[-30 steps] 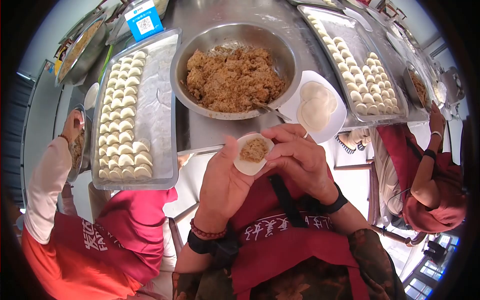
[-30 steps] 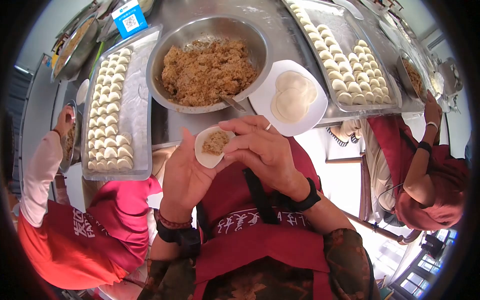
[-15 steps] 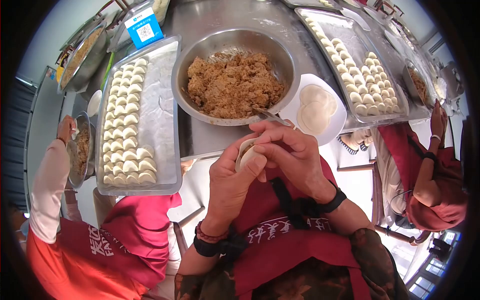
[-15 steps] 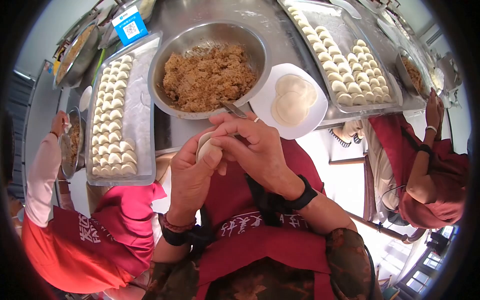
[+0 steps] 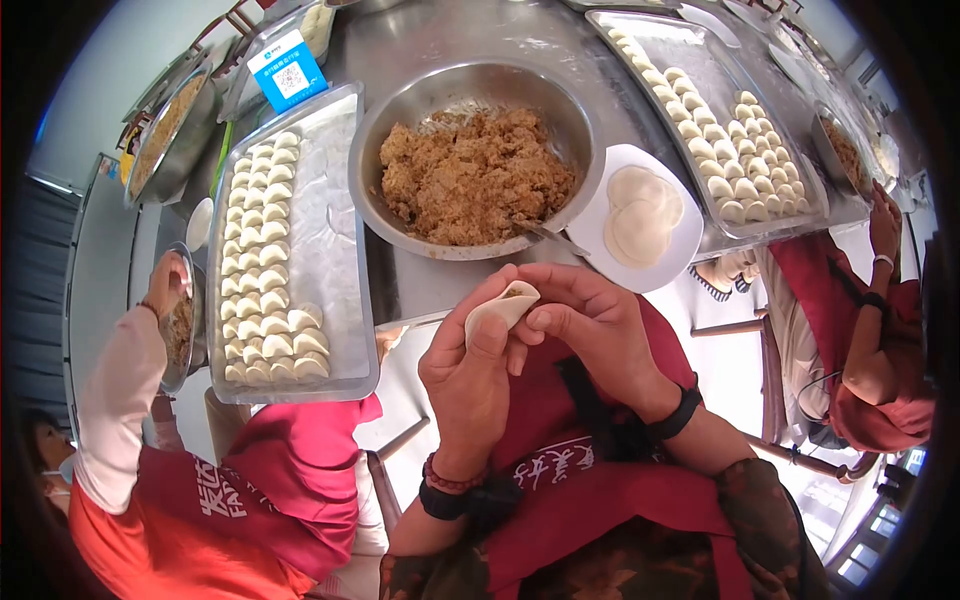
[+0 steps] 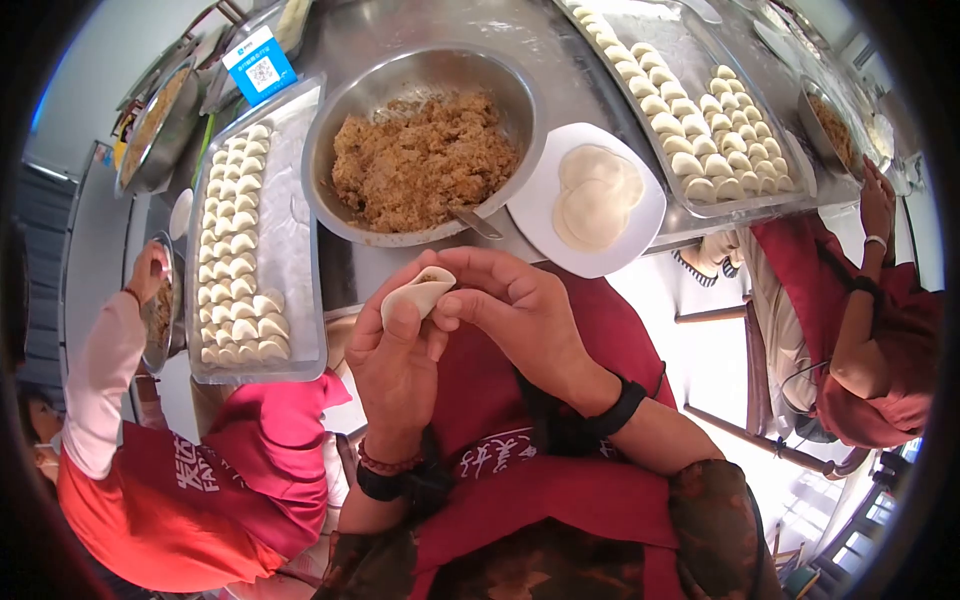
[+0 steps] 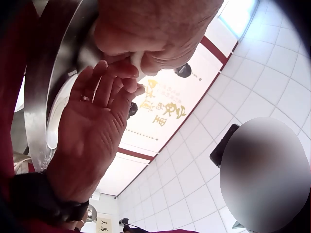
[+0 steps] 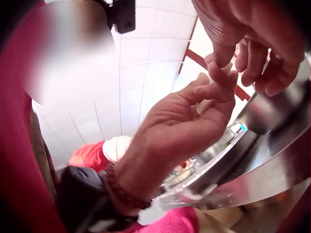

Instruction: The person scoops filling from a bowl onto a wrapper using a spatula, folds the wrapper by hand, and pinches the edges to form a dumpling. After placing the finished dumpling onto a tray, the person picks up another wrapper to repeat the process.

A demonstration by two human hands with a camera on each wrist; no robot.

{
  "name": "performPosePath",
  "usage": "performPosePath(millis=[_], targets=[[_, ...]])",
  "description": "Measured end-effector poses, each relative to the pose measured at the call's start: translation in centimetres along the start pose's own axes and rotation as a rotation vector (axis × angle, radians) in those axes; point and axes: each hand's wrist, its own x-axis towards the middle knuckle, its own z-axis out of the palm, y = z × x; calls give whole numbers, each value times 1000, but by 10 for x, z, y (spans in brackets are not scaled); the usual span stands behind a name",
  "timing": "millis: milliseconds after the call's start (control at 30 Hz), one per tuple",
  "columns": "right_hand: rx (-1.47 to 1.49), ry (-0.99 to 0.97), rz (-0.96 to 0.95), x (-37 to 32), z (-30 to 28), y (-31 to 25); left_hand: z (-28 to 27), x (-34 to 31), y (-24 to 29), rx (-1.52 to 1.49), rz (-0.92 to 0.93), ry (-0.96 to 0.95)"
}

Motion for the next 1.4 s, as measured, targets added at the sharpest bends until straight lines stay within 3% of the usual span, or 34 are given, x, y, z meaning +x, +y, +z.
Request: performPosePath(millis=[167,567,900,1200,1400], targets=[[223,-57,141,-1,-2,-1,5,-1,-5,-28,24,47],[324,-44,86,5,0,11,4,-2,-13,-18,9,34],[312,-69,60,9,-3,10,6,-1,-12,23,52,55],[170,-24,-53,7,-4,11,-2,-6,-5,172,-110,-1],[213,-137,156,5,-16,-5,8,-4,0,156,-134,-19]])
